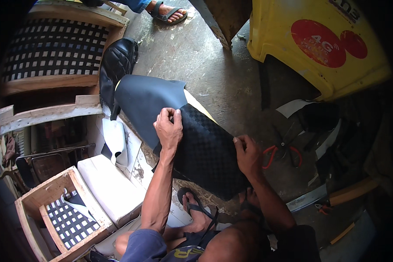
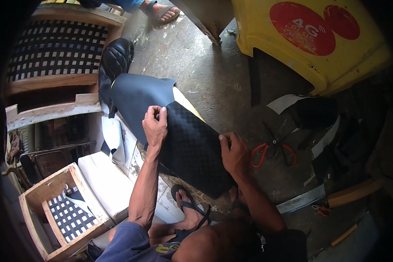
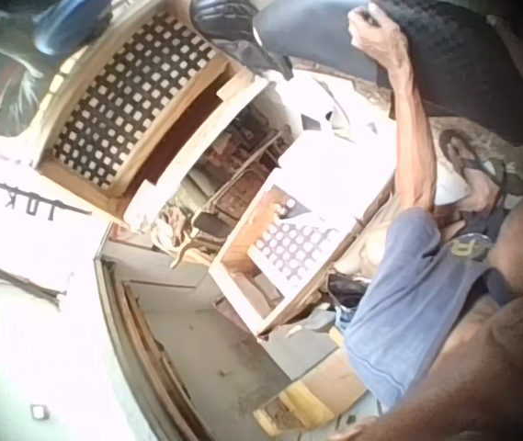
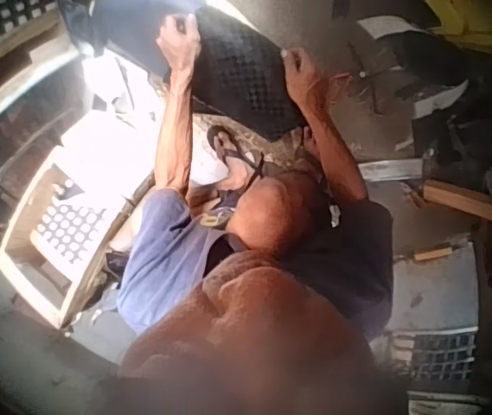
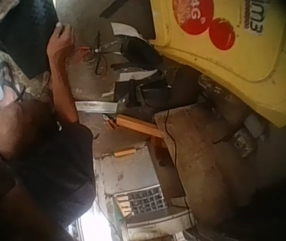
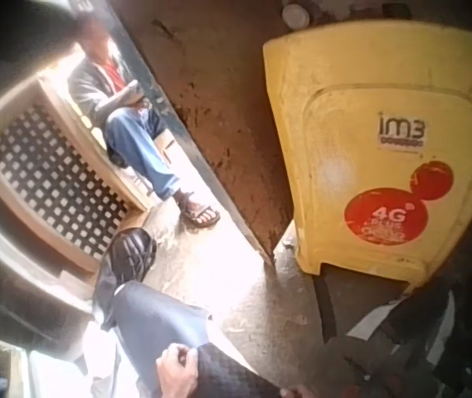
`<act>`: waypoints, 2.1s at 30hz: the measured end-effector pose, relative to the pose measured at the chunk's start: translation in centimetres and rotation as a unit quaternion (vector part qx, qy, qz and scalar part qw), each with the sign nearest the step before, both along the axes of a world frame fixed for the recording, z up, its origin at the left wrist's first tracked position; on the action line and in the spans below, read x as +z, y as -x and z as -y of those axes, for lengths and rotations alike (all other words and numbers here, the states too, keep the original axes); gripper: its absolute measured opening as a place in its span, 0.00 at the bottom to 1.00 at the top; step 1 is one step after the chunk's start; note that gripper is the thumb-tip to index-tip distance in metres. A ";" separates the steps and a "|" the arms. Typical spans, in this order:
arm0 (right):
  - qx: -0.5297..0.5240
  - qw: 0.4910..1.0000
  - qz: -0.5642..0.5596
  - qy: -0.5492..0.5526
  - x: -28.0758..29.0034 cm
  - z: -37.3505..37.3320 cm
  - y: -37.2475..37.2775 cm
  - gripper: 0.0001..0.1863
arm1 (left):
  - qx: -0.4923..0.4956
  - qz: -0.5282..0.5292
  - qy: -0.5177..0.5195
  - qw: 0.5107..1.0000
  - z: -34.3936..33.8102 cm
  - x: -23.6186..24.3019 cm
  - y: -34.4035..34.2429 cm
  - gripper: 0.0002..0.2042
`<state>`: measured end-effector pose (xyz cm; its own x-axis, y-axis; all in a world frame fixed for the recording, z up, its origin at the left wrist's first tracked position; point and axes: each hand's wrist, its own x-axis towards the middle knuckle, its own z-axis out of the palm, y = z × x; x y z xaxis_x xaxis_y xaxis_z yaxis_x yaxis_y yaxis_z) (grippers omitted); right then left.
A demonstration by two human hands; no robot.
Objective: The person applies a new seat cover to a motorcycle seat by hand, pulling the fabric tight over the foam and trimming the excess with shears.
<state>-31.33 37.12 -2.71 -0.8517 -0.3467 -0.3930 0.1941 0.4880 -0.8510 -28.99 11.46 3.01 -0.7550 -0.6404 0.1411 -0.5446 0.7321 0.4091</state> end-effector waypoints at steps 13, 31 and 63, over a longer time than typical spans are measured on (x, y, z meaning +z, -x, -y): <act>0.404 0.886 -0.094 0.206 13.7 -4.8 2.6 0.19 | -0.325 0.083 -0.357 0.872 -11.1 14.8 -6.8 0.25; 0.328 0.942 -0.026 -0.066 11.0 -22.8 10.0 0.11 | -0.308 0.447 -0.408 0.734 -7.1 4.9 -29.9 0.09; 0.319 0.938 -0.072 0.119 18.8 -12.6 16.2 0.09 | -0.113 0.511 -0.634 0.569 2.8 18.1 -31.9 0.07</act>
